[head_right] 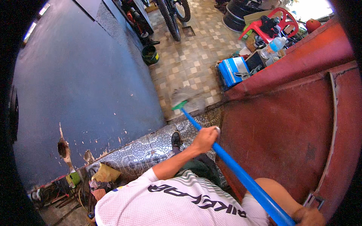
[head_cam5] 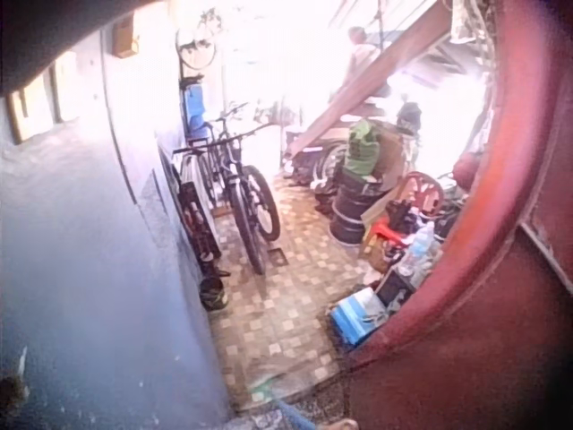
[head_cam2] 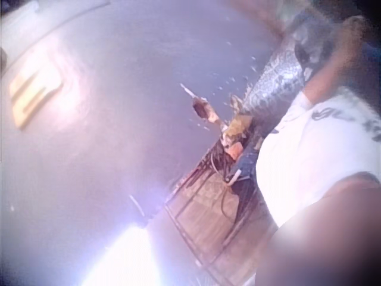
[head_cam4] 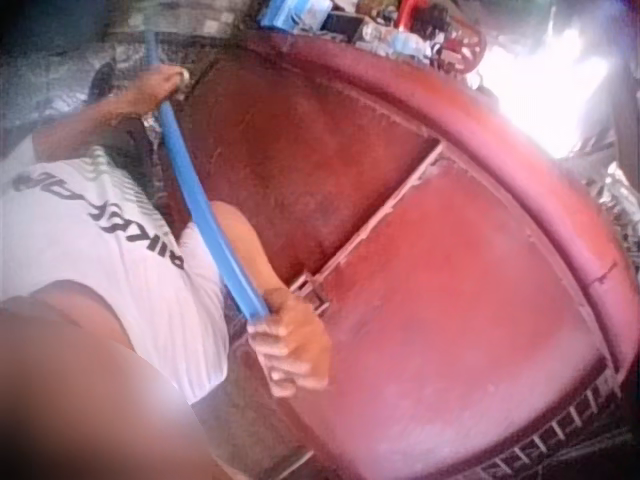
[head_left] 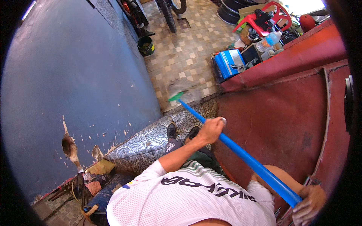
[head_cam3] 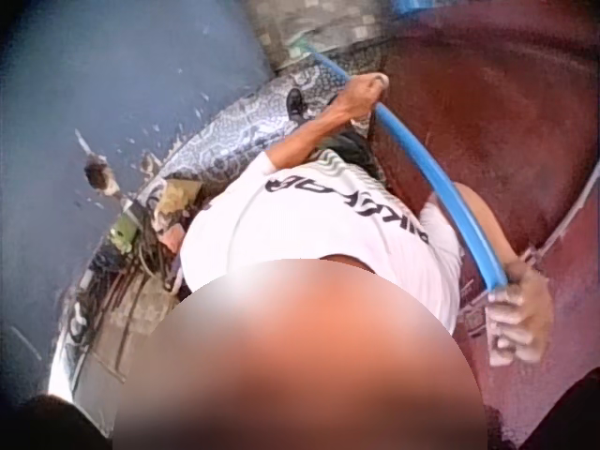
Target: The person mops a tiled floor in a cluttered workshop using a blue-handled mop. They move the mop back and forth across the floor, navigating around bicycles, tools, and a staircase, then rinse the mop head under a running tap.
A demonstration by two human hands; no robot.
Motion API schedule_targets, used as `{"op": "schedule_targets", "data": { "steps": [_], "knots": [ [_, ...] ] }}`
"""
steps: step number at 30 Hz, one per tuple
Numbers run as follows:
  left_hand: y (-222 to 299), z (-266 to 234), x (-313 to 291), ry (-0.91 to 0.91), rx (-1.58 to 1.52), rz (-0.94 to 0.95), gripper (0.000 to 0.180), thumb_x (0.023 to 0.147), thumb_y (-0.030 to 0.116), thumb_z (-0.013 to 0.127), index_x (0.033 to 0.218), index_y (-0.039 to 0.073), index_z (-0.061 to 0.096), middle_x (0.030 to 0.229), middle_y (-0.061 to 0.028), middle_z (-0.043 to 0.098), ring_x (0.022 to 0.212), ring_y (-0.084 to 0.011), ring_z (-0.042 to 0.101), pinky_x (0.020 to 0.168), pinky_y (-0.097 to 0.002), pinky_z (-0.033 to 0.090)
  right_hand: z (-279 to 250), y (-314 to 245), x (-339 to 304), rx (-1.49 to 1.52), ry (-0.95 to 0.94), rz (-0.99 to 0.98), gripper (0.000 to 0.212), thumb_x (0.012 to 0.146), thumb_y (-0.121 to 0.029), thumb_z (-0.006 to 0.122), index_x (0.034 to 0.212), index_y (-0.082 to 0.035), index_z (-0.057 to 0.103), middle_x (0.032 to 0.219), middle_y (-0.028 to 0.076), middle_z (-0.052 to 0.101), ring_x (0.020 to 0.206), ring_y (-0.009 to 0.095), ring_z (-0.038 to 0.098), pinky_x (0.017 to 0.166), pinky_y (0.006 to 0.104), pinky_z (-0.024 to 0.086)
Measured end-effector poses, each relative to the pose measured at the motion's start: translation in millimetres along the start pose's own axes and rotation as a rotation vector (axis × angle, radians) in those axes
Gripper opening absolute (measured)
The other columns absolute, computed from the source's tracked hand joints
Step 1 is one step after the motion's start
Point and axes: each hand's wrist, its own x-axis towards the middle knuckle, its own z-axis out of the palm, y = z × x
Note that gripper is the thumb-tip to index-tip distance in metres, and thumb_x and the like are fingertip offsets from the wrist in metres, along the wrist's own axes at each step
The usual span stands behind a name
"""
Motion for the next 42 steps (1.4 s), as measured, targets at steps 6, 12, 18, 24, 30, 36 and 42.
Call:
{"op": "schedule_targets", "data": {
  "steps": [6,12,18,24,30,36,42],
  "knots": [
    [-36,-36,3,0.184,-0.034,-0.115,0.031,0.096,0.02,0.046,0.075,-0.001,0.055,0.062,-0.0208,0.058,0.061,-0.0387,0.064,0.057,-0.0478,0.046,-4,35,-37,0.154,0.221,-0.095,0.029,0.072,-0.009,0.071,0.056,-0.016,0.048,0.047,-0.002,0.056,0.039,0.006,0.055,0.043,0.019,0.05],
    [-105,-61,64,0.309,0.172,0.135,0.029,0.096,0.02,0.047,0.076,-0.001,0.052,0.066,-0.0213,0.056,0.064,-0.0383,0.061,0.06,-0.0471,0.044,-16,75,-80,-0.025,0.418,-0.095,0.03,0.084,-0.011,0.071,0.064,-0.014,0.049,0.05,-0.002,0.054,0.038,0.005,0.053,0.042,0.0223,0.046],
    [-155,-89,121,0.38,0.102,0.009,0.034,0.099,0.024,0.046,0.074,0.001,0.055,0.065,-0.011,0.056,0.063,-0.0245,0.057,0.061,-0.0389,0.045,-42,131,-124,-0.167,0.396,0.077,0.026,0.086,-0.013,0.069,0.067,-0.012,0.05,0.053,0.0,0.055,0.041,0.008,0.052,0.044,0.0259,0.05],
    [-97,-8,80,0.377,-0.113,-0.069,0.028,0.096,0.021,0.048,0.078,0.001,0.056,0.062,-0.0129,0.058,0.059,-0.0219,0.058,0.055,-0.0405,0.044,-54,25,-112,-0.159,0.438,0.106,0.026,0.09,-0.017,0.067,0.072,-0.014,0.048,0.052,-0.001,0.052,0.041,0.006,0.05,0.043,0.0219,0.045],
    [-25,62,74,0.216,-0.166,-0.049,0.028,0.097,0.023,0.047,0.078,0.005,0.055,0.06,-0.0121,0.057,0.058,-0.0285,0.064,0.055,-0.0427,0.045,-73,-14,-30,-0.187,0.277,0.041,0.034,0.095,-0.039,0.062,0.084,-0.009,0.05,0.06,-0.001,0.05,0.045,0.01,0.05,0.05,0.0267,0.045],
    [-54,8,169,0.141,-0.284,-0.084,0.03,0.099,0.026,0.047,0.079,0.006,0.058,0.062,-0.0095,0.056,0.058,-0.0243,0.061,0.057,-0.041,0.045,-65,51,-38,-0.423,0.461,-0.004,0.03,0.095,-0.036,0.059,0.082,-0.009,0.051,0.058,0.001,0.052,0.047,0.012,0.052,0.049,0.0276,0.045],
    [-148,-91,297,0.072,0.041,0.053,0.031,0.099,0.029,0.048,0.086,0.003,0.06,0.069,-0.0191,0.061,0.068,-0.0364,0.065,0.064,-0.0464,0.049,-52,200,-112,-0.531,0.82,0.091,0.026,0.099,-0.026,0.06,0.08,-0.014,0.047,0.07,0.004,0.058,0.069,0.016,0.066,0.068,0.0353,0.053]
  ]
}}
